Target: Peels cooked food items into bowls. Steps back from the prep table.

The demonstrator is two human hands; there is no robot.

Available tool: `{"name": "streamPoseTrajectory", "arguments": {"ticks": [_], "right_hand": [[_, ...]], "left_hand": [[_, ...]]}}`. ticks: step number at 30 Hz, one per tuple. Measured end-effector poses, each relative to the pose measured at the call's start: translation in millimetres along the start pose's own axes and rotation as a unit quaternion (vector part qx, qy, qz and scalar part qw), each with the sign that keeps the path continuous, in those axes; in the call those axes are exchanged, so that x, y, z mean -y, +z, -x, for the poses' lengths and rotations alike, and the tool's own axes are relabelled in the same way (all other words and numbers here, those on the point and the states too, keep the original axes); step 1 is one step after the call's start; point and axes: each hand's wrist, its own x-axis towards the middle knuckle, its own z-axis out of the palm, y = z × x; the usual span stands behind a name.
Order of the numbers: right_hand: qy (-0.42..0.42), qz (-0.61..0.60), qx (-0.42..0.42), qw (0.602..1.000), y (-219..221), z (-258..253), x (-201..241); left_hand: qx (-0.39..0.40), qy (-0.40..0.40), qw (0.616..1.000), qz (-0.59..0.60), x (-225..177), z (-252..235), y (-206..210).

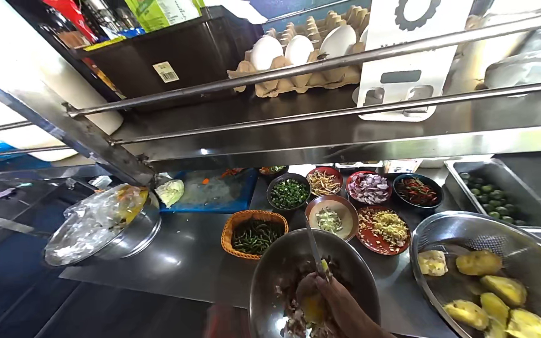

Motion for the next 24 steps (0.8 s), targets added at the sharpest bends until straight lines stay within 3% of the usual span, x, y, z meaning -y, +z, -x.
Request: {"name": "streamPoseTrajectory", "arguments": {"ticks": [1,2,3,4,5,8,11,14,17,20,22,24], "right_hand": [[-0.049,0.041,0.021,0.998,-1.9,-1.5,-0.3],[-0.085,0.092,0.046,0.991,-4.2,-2.2,0.4],[-0.102,0.143,0.067,0.982,-6.3,-0.8,2.4],[-0.110,0.192,0.067,0.973,-7.5,2.6,5.1],[-0.121,0.249,0.047,0.960,-9.2,7.3,7.8],[-0.149,0.386,-0.040,0.910,-15.0,15.3,8.0],[-0.133,0.424,0.035,0.895,-23.7,13.5,0.9],[-0.154,0.436,0.099,0.881,-6.9,20.8,0.1],[-0.161,0.499,0.056,0.850,9.7,22.2,3.3],[-0.220,0.510,-0.031,0.831,17.9,18.6,4.7],[-0.243,0.422,-0.050,0.872,15.3,9.3,4.1],[-0.159,0.240,-0.002,0.958,7.8,4.5,7.2]], "left_hand": [[0.009,-0.161,0.983,0.091,9.9,12.8,5.2],[0.007,-0.346,0.923,0.167,21.4,20.2,15.6],[0.008,-0.498,0.833,0.241,33.8,23.2,23.8],[0.013,-0.588,0.755,0.291,45.6,25.2,30.3],[0.003,-0.620,0.725,0.302,53.3,27.0,36.9],[-0.027,-0.581,0.770,0.260,59.2,25.9,44.2],[-0.031,-0.489,0.851,0.187,61.6,24.2,47.5],[-0.043,-0.434,0.885,0.162,58.2,22.4,53.6],[-0.048,-0.403,0.886,0.223,50.9,22.9,60.9],[-0.119,-0.458,0.837,0.274,36.0,19.6,76.5],[-0.123,-0.468,0.826,0.289,37.0,18.6,79.0],[-0.088,-0.395,0.882,0.239,49.4,22.6,74.2]]}}
